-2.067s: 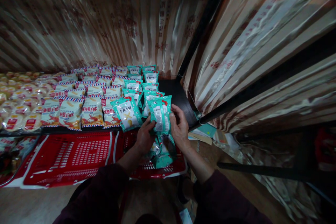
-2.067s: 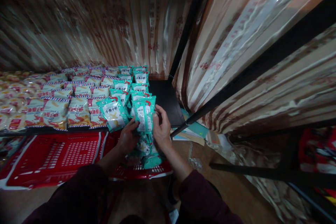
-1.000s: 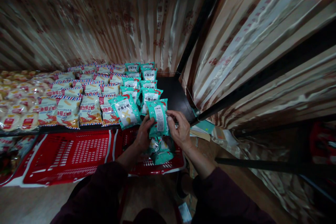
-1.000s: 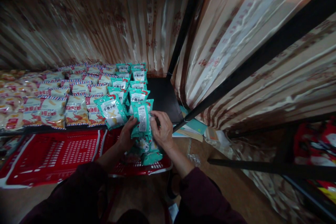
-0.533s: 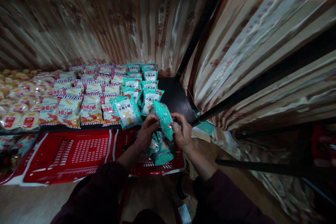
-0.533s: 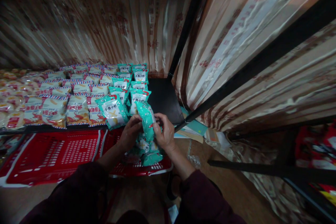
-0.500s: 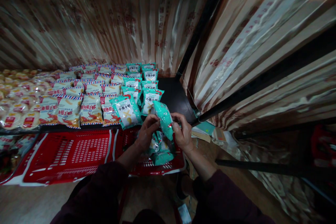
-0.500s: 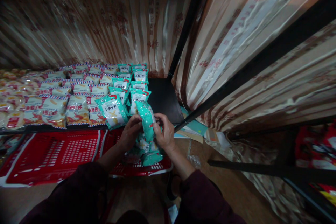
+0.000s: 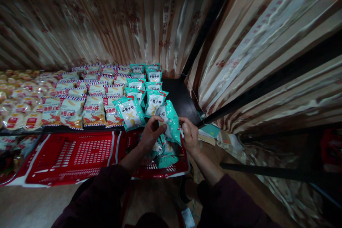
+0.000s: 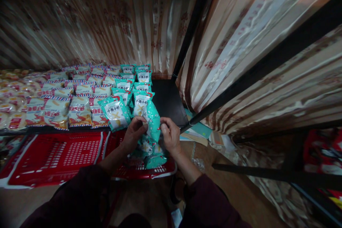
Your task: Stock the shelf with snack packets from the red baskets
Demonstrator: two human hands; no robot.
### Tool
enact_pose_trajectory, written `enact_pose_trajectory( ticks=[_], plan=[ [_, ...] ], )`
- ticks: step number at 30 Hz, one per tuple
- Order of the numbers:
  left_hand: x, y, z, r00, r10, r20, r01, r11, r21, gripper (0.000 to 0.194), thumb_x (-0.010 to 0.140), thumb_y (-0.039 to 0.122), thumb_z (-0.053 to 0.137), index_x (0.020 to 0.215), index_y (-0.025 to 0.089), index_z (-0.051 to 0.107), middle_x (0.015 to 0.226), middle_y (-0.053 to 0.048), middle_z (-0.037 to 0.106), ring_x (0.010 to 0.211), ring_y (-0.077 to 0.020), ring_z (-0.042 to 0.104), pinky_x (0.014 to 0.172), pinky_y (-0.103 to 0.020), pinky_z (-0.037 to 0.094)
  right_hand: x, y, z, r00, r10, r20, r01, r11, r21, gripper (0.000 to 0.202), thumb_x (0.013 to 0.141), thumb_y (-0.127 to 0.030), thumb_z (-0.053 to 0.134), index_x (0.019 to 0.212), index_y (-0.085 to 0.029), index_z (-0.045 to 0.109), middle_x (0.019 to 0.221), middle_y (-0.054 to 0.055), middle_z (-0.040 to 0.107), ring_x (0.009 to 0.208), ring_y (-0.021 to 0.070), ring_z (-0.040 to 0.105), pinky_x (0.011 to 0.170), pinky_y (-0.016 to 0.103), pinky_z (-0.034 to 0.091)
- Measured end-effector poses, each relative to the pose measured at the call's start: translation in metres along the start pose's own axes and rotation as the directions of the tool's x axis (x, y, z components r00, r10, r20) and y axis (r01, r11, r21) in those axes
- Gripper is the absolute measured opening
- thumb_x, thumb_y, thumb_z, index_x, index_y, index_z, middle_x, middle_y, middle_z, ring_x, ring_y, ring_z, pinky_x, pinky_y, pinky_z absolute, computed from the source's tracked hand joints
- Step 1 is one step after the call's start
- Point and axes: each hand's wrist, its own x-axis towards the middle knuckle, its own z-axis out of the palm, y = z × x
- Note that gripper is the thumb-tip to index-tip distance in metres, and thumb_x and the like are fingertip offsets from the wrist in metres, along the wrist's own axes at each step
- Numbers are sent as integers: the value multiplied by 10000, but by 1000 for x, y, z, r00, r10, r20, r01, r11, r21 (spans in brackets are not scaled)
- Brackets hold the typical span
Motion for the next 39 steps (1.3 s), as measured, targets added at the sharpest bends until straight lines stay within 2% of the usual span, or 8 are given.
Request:
enact_pose_trajectory(
  ticks=[5, 9, 14, 20, 25, 32, 36, 39],
  plan=[
    [1, 1, -4, 995, 101, -21, -95, 974, 207, 264, 742, 365, 683, 884, 204, 529, 828, 7, 514, 708, -113, 468, 636, -230, 390, 4, 5, -4, 1000, 0, 28, 1, 1000, -17, 472, 898, -526, 335, 848, -189, 660, 721, 33, 664, 652, 184, 613, 595, 288, 471],
    [1, 7, -5, 971, 237, 3, -213, 868, 449, 174, 761, 309, 656, 865, 199, 570, 932, -35, 546, 854, -166, 511, 755, -278, 422, 9, 10, -8, 997, -6, 72, 6, 1000, -10, 485, 895, -538, 344, 854, -190, 679, 701, 28, 655, 632, 179, 604, 589, 282, 473],
    [1, 9, -2, 933, 351, 84, -329, 732, 597, 138, 758, 262, 654, 852, 193, 581, 939, -50, 550, 956, -200, 520, 848, -325, 434, 11, 17, -15, 987, -43, 155, 51, 997, -49, 478, 880, -551, 374, 854, -183, 678, 640, 9, 614, 596, 170, 581, 566, 273, 462],
    [-1, 0, 0, 889, 422, 176, -400, 532, 746, 146, 791, 244, 616, 935, 219, 601, 1076, -74, 502, 1006, -199, 543, 839, -310, 469, 6, 20, -14, 964, -9, 266, 44, 991, -127, 390, 840, -501, 506, 1015, -175, 627, 835, 39, 683, 722, 201, 628, 634, 290, 493],
    [-1, 0, -1, 833, 506, 223, -442, 369, 818, 185, 836, 218, 542, 1007, 217, 613, 1168, -106, 483, 1023, -205, 536, 875, -334, 466, 9, 16, -1, 976, -2, 216, 14, 999, -53, 396, 845, -435, 542, 1152, -185, 558, 1046, 77, 666, 909, 227, 629, 793, 351, 513],
    [6, 7, -13, 802, 550, 234, -466, 329, 822, 364, 855, 118, 439, 1169, 234, 582, 1274, -111, 470, 1079, -200, 516, 952, -367, 439, 22, 23, 22, 974, 122, 189, -142, 985, 98, 417, 865, -458, 517, 1190, -196, 529, 1065, 57, 667, 950, 216, 620, 852, 354, 506],
    [8, 4, -20, 804, 560, 201, -432, 317, 844, 367, 872, 115, 406, 1169, 217, 594, 1274, -124, 485, 1094, -202, 521, 965, -369, 438, 23, 29, 34, 972, 136, 191, -158, 981, 109, 402, 875, -460, 499, 1169, -190, 543, 995, 43, 678, 891, 204, 627, 814, 326, 511],
    [9, 1, -23, 808, 562, 179, -410, 316, 856, 370, 875, 121, 399, 1174, 223, 593, 1295, -121, 485, 1116, -205, 523, 974, -377, 438, 25, 31, 42, 978, 102, 179, -120, 988, 93, 361, 893, -440, 475, 1149, -198, 552, 1002, 39, 665, 894, 193, 616, 816, 311, 499]
  ],
)
